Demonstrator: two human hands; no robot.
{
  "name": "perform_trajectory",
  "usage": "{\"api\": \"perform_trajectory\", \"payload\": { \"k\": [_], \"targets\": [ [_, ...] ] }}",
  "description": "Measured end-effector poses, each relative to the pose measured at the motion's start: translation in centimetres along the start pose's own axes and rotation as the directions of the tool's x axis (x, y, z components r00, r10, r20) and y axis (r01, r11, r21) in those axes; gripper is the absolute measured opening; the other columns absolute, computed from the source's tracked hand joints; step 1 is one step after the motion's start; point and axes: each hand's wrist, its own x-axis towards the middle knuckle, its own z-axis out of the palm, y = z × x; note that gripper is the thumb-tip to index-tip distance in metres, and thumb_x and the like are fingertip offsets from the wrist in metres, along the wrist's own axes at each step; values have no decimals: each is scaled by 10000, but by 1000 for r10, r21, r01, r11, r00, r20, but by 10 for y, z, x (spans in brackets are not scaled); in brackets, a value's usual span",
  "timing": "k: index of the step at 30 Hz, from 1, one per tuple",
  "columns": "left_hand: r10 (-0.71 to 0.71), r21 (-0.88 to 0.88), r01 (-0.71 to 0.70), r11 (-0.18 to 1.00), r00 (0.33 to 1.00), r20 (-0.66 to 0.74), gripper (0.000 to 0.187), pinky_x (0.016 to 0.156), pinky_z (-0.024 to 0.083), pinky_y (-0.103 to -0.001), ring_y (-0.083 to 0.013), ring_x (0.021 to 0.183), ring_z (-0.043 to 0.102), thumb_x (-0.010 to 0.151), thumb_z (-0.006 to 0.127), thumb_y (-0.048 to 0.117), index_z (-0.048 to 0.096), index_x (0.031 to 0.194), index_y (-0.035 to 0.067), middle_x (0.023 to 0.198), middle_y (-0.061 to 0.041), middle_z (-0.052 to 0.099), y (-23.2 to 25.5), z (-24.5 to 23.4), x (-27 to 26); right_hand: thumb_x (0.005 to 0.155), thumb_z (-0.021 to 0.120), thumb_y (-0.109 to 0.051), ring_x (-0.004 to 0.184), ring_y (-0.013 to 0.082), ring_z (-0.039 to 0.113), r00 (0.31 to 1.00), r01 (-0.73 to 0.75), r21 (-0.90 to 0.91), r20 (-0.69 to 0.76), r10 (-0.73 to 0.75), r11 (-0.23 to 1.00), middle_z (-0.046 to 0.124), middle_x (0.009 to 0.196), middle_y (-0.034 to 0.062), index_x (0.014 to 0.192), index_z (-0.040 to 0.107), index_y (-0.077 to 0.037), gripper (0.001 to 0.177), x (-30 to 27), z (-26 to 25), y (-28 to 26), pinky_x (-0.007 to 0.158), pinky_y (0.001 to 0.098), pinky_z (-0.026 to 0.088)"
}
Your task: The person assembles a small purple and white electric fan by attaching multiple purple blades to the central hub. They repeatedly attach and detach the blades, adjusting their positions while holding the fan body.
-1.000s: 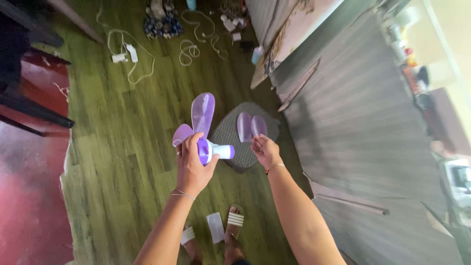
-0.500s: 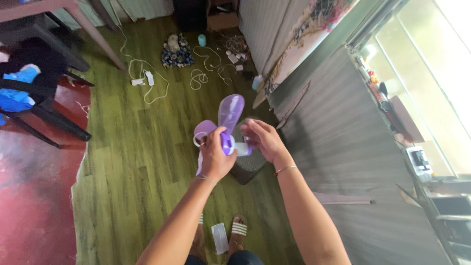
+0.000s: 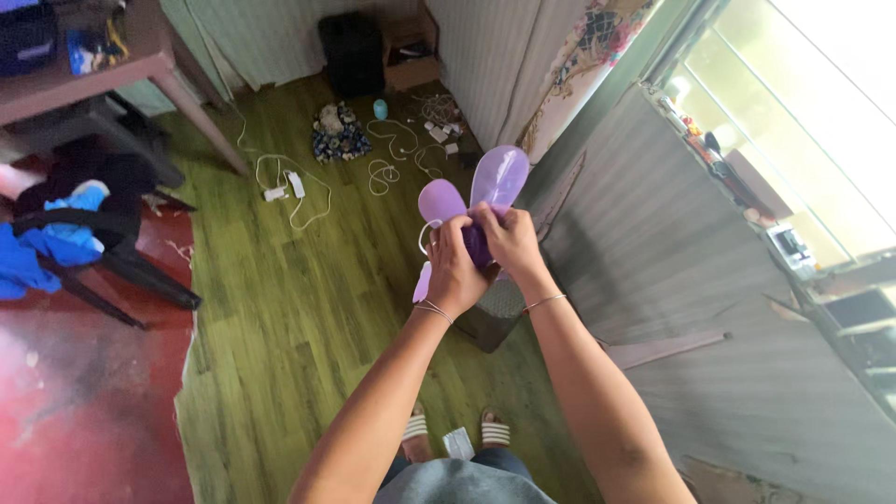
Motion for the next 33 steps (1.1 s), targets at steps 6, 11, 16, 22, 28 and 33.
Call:
{"api": "perform_trajectory", "payload": {
  "k": [6, 11, 16, 22, 28, 33],
  "targets": [
    [111, -74, -116, 991, 991, -71, 808, 1064, 385, -514, -351, 1193, 511, 712, 909, 357, 430, 1297, 74, 1227, -141, 553, -15, -34, 22, 1061, 585, -229, 765, 71, 641, 982, 2, 221, -185, 40, 975, 738, 838, 31, 962, 758, 48, 341, 6, 9, -26, 699, 253, 540],
    [-145, -212, 170, 962, 981, 128, 949, 970, 476, -476, -339, 1104, 593, 748, 849, 472, 377, 1455, 50, 1208, -176, 571, -18, -46, 42, 1079, 557, -222, 843, 103, 703, 969, 78, 293, -248, -3, 953, 763, 929, 60, 1016, 739, 58, 340, 16, 6, -42, 790, 250, 579],
    [-74, -30, 83, 996, 968, 238, 1149, 976, 479, -498, -383, 1078, 601, 690, 891, 425, 240, 1579, 99, 1163, -205, 603, -21, -35, 73, 1082, 560, -216, 848, 96, 700, 955, 144, 325, -294, -45, 935, 762, 934, 50, 1025, 741, 53, 330, 33, 10, -35, 796, 249, 580],
    [87, 17, -94, 995, 963, 254, 1258, 922, 507, -501, -400, 1015, 622, 588, 923, 336, 194, 1604, 198, 1105, -198, 580, -24, -23, 103, 1085, 578, -204, 813, 61, 654, 953, 147, 337, -299, -42, 930, 752, 919, 22, 1061, 766, 37, 307, 67, 10, -19, 740, 230, 540],
    [37, 209, -68, 975, 988, 149, 1069, 813, 546, -515, -442, 970, 622, 662, 913, 303, 320, 1547, 224, 1099, -224, 560, -26, 9, 146, 1073, 586, -191, 867, 50, 645, 956, 145, 362, -291, -36, 921, 757, 978, 7, 1112, 771, 27, 288, 104, 5, -13, 783, 222, 525],
    [79, 240, -120, 963, 982, 174, 1004, 806, 548, -519, -463, 986, 608, 628, 897, 299, 376, 1472, 139, 1095, -253, 536, -49, 27, 174, 1041, 599, -151, 1004, 96, 675, 983, 102, 450, -180, -22, 887, 758, 1090, 25, 1171, 728, 46, 269, 125, -8, -13, 932, 258, 528]
  ]
}}
